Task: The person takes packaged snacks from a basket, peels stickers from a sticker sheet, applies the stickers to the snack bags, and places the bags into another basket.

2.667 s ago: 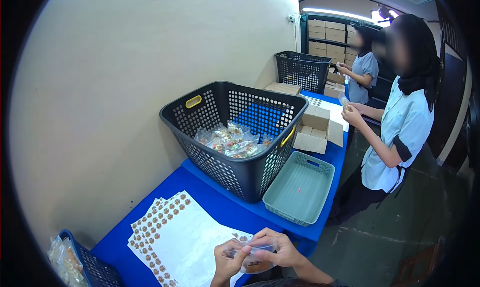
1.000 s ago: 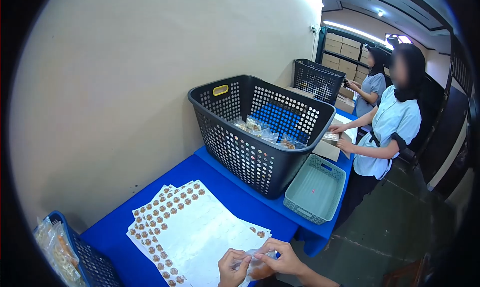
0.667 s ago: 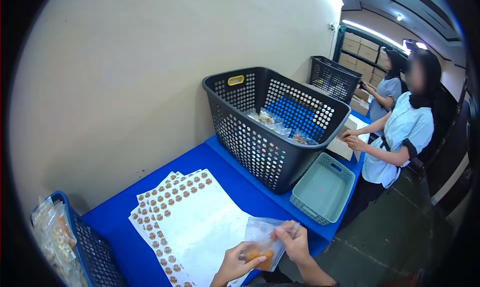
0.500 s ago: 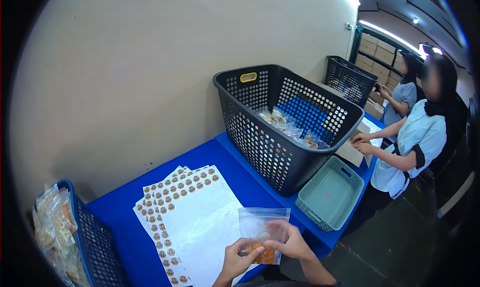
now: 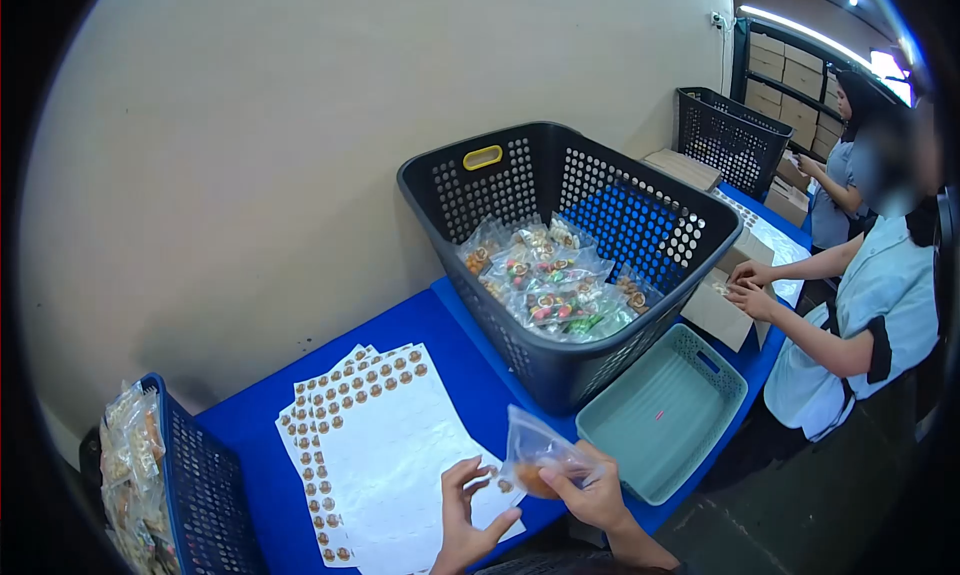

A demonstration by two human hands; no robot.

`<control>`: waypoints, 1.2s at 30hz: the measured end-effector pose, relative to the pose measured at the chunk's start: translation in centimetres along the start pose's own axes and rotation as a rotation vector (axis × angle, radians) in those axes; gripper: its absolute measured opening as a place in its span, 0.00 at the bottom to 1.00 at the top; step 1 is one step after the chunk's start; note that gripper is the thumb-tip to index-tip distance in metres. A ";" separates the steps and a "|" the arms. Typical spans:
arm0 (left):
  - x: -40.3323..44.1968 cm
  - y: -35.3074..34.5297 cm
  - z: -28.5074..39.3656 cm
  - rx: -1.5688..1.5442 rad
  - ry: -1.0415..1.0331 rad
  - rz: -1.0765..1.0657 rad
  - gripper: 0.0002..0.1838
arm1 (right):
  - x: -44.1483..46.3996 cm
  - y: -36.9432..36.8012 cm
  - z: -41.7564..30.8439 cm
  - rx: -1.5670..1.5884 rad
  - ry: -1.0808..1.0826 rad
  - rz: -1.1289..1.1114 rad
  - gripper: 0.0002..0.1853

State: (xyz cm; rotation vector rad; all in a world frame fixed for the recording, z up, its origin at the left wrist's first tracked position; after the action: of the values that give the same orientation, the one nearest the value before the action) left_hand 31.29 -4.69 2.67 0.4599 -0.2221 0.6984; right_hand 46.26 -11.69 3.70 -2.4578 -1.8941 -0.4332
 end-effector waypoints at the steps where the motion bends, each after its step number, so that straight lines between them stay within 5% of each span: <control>1: 0.7 -0.9 1.7 -0.214 -0.016 0.008 0.33 | 0.2 0.6 -0.5 -0.124 0.065 0.099 0.06; 2: 1.3 -1.7 3.7 -0.431 -0.032 0.015 0.31 | 0.4 1.3 -0.8 -0.250 0.129 0.199 0.07; 3: 1.8 -2.2 4.7 -0.307 0.057 -0.137 0.45 | 0.5 1.7 -0.2 -0.295 0.288 0.116 0.14; 6: 2.3 -4.7 2.3 -0.036 0.061 0.053 0.45 | 0.0 1.7 -0.6 -0.376 0.277 -0.196 0.28; 7: 3.4 -4.9 2.7 -0.130 0.043 0.145 0.37 | 0.0 2.3 -1.2 -0.436 0.278 -0.364 0.32; 8: 4.3 -4.5 3.8 0.275 -0.090 0.224 0.26 | -0.1 2.8 -2.1 -0.492 0.299 -0.387 0.34; 12: 5.1 -6.0 3.7 -0.226 0.004 0.231 0.15 | -0.7 6.2 -1.3 -0.396 0.309 0.218 0.34; 14: 5.4 -6.3 5.6 -0.275 0.157 -0.140 0.12 | -0.3 7.7 -1.8 -0.134 0.256 0.141 0.32; 15: 5.7 -6.6 5.7 -0.227 0.112 -0.177 0.10 | -0.4 8.5 -1.3 -0.133 0.261 0.130 0.32; 17: 5.9 -6.5 6.3 -0.164 0.136 -0.236 0.09 | -0.2 9.6 -0.1 -0.124 0.214 -0.279 0.25; 20: 5.9 -6.7 5.3 -0.106 0.164 -0.293 0.07 | 0.0 10.0 -0.8 -0.026 0.198 -0.301 0.17; 22: 6.6 -6.4 6.0 -0.079 -0.048 -0.288 0.05 | 0.3 10.3 -1.1 -0.081 0.342 -0.363 0.16; 24: 6.6 -6.2 6.3 -0.056 -0.045 -0.280 0.05 | 0.0 10.3 -1.4 0.106 0.130 -0.451 0.11; 26: 6.1 -6.2 5.9 -0.123 0.158 -0.248 0.08 | 0.5 10.5 -1.4 0.192 0.058 -0.558 0.15; 27: 6.2 -6.5 6.1 -0.122 0.157 -0.242 0.08 | 0.7 10.6 -1.2 0.280 -0.020 -0.650 0.20; 29: 6.3 -6.8 6.6 -0.496 0.179 0.167 0.10 | 0.3 10.7 1.6 0.169 0.039 -0.719 0.23; 30: 6.1 -6.6 6.3 -0.495 0.180 0.173 0.10 | 0.1 10.6 2.5 0.059 0.097 -0.781 0.25; 32: 5.3 -5.7 4.9 -0.531 0.026 0.209 0.20 | 0.9 10.7 -1.2 0.334 0.007 -0.851 0.28; 33: 5.1 -5.4 4.6 -0.429 -0.014 0.184 0.32 | 1.0 11.0 -2.0 0.323 -0.053 -0.693 0.23; 36: 5.0 -5.0 4.5 -0.604 -0.112 0.312 0.40 | 2.3 11.2 -2.8 0.564 -0.020 -0.372 0.18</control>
State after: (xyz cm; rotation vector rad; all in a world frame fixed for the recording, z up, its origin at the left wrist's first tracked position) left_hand 38.10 -7.35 6.67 -0.1193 -0.5983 0.8667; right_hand 56.82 -12.98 8.75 -1.7711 -2.1130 0.1232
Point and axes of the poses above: each hand's wrist, its own x-axis towards the middle knuckle, its own y-axis out of the back of the hand, z = x × y, the point moved 1 cm from there along x, towards the middle knuckle, and after that the axes turned 14 degrees about -z, right-handed, at the moved point
